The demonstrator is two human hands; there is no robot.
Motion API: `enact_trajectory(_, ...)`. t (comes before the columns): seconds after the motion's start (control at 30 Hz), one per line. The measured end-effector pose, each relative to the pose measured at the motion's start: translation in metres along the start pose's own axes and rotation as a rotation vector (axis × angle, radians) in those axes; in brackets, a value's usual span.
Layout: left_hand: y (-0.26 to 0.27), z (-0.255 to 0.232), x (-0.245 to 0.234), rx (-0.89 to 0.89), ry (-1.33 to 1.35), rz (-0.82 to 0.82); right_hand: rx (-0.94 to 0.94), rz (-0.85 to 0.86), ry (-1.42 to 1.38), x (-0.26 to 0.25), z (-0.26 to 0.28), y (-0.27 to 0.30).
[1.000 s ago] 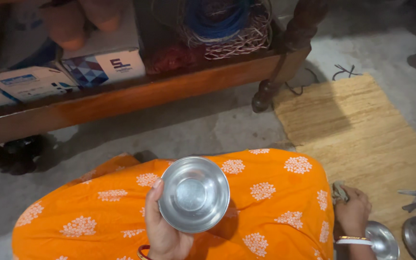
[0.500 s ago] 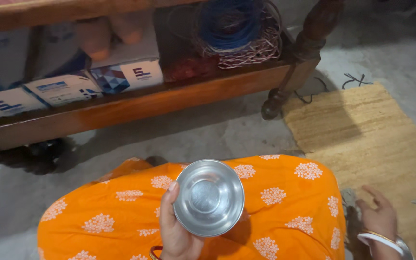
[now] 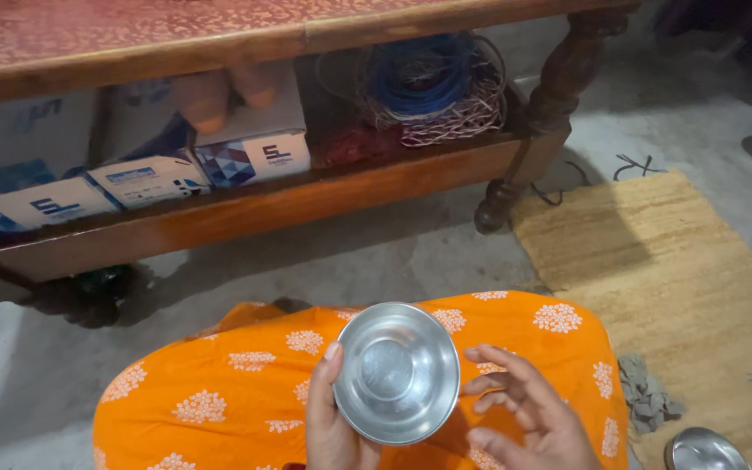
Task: The person sits on the floor and uses a cloth to polish small stainless steel bowls and plates. They wipe the interior and exterior of each item and place them onto larger trays on a nearby table.
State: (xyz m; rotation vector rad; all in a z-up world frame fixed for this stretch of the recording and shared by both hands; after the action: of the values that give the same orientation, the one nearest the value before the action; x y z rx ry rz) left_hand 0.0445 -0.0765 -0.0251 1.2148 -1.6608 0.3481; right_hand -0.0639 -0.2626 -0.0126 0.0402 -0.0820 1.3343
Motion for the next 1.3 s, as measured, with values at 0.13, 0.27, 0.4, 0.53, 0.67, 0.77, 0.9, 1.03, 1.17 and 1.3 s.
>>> enact_trajectory(0.13, 0.01, -0.009, 0.018, 0.112, -0.063, 0.098, 0.027, -0.029, 0.027, 0.023, 0.004, 0.002)
enact_trajectory(0.27, 0.016, -0.015, 0.027, 0.139, -0.157, 0.101, 0.019, -0.037, 0.122, 0.029, 0.012, 0.002)
enact_trajectory(0.4, 0.024, -0.019, 0.035, 0.127, -0.267, 0.164, -0.04, -0.072, 0.102, 0.028, 0.022, 0.003)
enact_trajectory(0.53, 0.03, -0.025, 0.04, 0.092, -0.358, 0.239, 0.01, -0.125, 0.12, 0.025, 0.029, 0.003)
enact_trajectory(0.67, 0.039, -0.061, 0.069, 0.257, -0.636, 0.445, -0.058, -0.046, 0.065, 0.033, 0.057, -0.007)
enact_trajectory(0.77, 0.05, -0.092, 0.084, 0.272, -0.801, 0.439, -0.12, 0.03, 0.054, 0.041, 0.09, -0.028)
enact_trajectory(0.9, 0.051, -0.132, 0.117, 0.332, -0.97, 0.443, -0.173, 0.085, 0.026, 0.055, 0.132, -0.05)
enact_trajectory(1.03, 0.048, -0.17, 0.148, 0.412, -1.099, 0.427, -0.224, 0.229, -0.013, 0.077, 0.175, -0.076)
enact_trajectory(1.17, 0.048, -0.204, 0.18, 0.539, -1.169, 0.452, -0.381, 0.314, 0.01, 0.097, 0.22, -0.096)
enact_trajectory(1.3, 0.036, -0.232, 0.202, 0.542, -1.208, 0.401, -0.311, 0.315, 0.006, 0.105, 0.244, -0.124)
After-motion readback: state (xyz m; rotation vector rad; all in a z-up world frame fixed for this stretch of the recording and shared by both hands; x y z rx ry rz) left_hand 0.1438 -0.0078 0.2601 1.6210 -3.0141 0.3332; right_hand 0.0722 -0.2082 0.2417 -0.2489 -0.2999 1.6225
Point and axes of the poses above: each hand's wrist, its own y-axis away from the middle knuckle, its own x-axis out of the palm, z = x × y, the point moved 9 cm from there along -y, towards the middle knuckle, and after that the axes turned 2 degrees about -x, right-handed, at the moved point
